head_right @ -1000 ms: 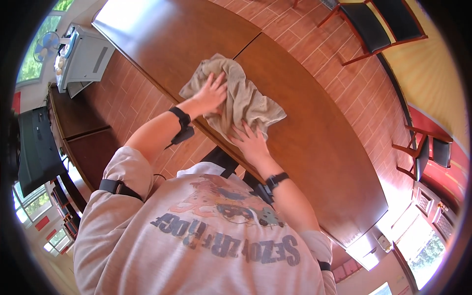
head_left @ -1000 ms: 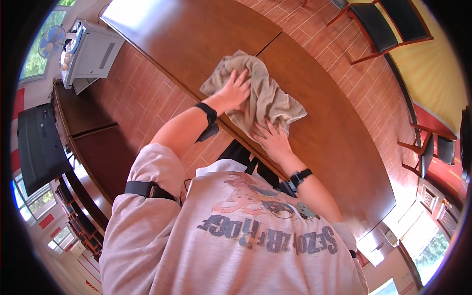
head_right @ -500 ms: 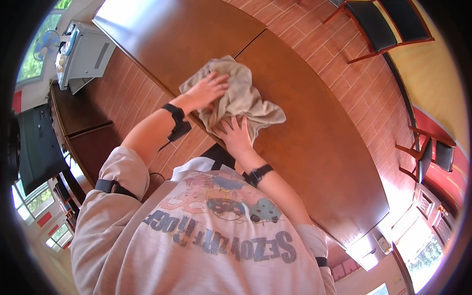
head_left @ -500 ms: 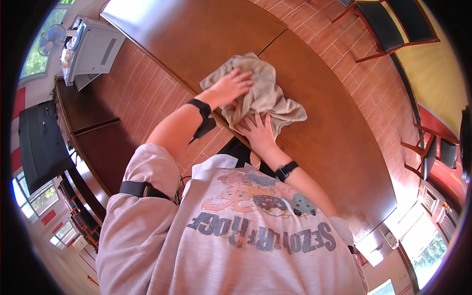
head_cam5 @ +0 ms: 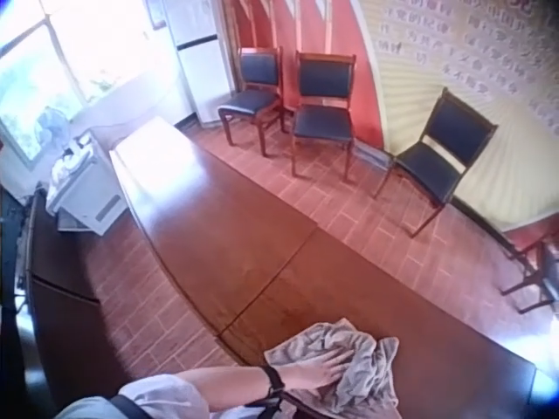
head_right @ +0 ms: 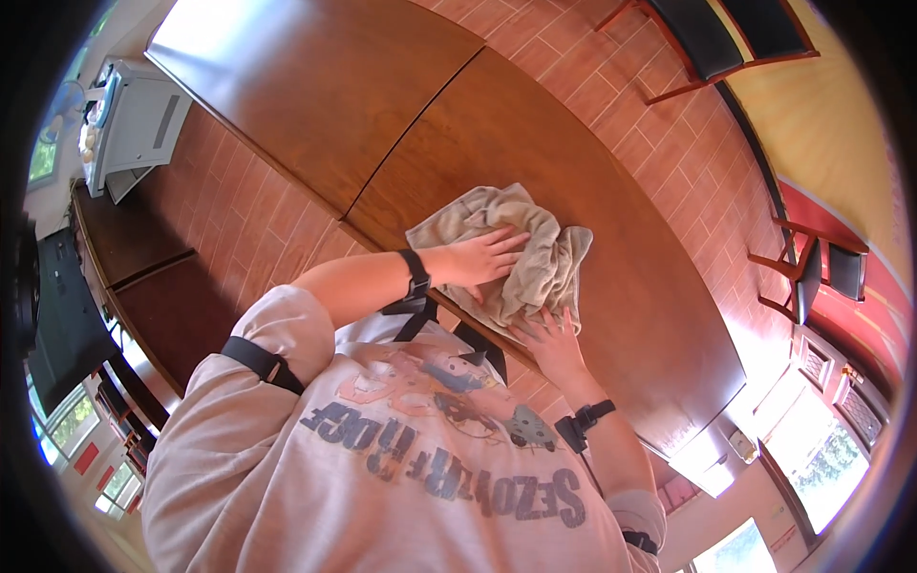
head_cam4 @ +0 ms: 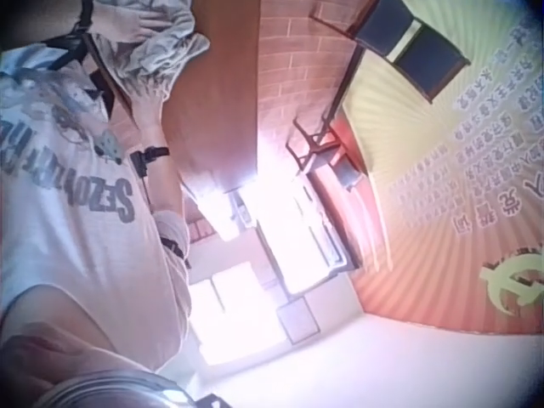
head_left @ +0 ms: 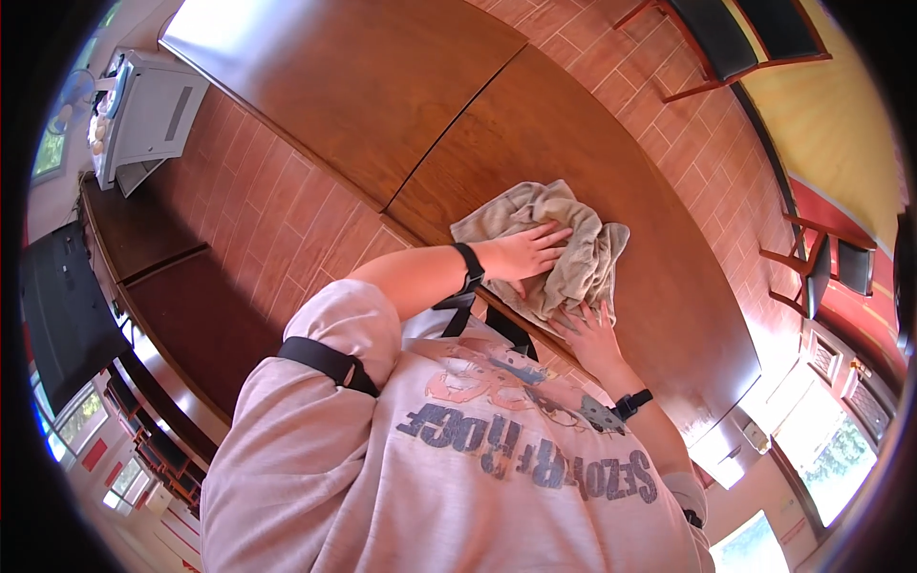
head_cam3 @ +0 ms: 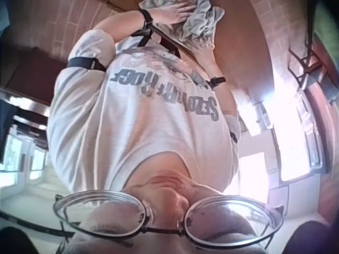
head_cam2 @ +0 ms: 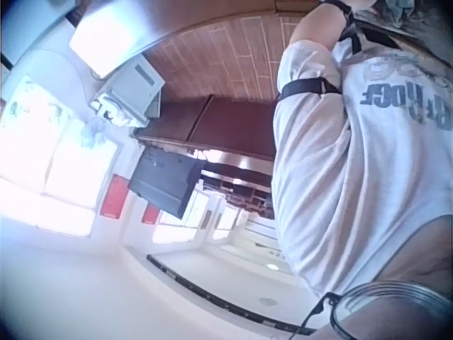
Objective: Wiping a long wooden table with a cloth.
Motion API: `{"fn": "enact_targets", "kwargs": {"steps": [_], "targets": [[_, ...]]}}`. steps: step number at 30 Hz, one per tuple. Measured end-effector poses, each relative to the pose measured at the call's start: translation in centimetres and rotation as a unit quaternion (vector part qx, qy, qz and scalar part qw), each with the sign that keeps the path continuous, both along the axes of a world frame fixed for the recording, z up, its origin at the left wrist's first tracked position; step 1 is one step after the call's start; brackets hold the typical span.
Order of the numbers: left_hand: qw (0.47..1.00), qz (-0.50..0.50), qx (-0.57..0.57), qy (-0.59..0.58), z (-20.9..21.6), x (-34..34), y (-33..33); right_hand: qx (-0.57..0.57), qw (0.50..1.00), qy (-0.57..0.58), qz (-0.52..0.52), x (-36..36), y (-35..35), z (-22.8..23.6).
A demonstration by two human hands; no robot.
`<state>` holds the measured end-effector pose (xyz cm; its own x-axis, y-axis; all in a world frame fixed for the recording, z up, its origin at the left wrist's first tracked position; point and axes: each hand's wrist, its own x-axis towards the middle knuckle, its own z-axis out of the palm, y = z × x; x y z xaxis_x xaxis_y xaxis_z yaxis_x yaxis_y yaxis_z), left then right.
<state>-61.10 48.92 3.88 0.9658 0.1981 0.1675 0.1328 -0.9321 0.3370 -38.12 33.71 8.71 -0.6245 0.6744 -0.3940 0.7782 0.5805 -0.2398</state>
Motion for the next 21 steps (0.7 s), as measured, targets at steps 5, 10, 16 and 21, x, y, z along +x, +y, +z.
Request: {"fn": "enact_targets", "kwargs": {"steps": [5,10,16,21], "targets": [[0.999,-0.015,-0.045,0.012,0.4,-0.8,7.5,0.019,1.0,-0.017,-0.013,-5.1,5.6,-1.1],[0.946,0.267,0.061,0.175,1.6,-8.3,14.0,0.088,0.983,0.089,-0.137,-12.1,15.9,-3.1],[0.923,0.231,0.122,0.283,2.4,-12.0,7.3,0.061,0.994,0.089,-0.024,-12.0,14.1,-2.4],[0.945,0.169,0.188,0.209,0.8,-11.6,0.1,0.036,0.995,0.068,0.061,-9.4,5.2,-1.9]]}}
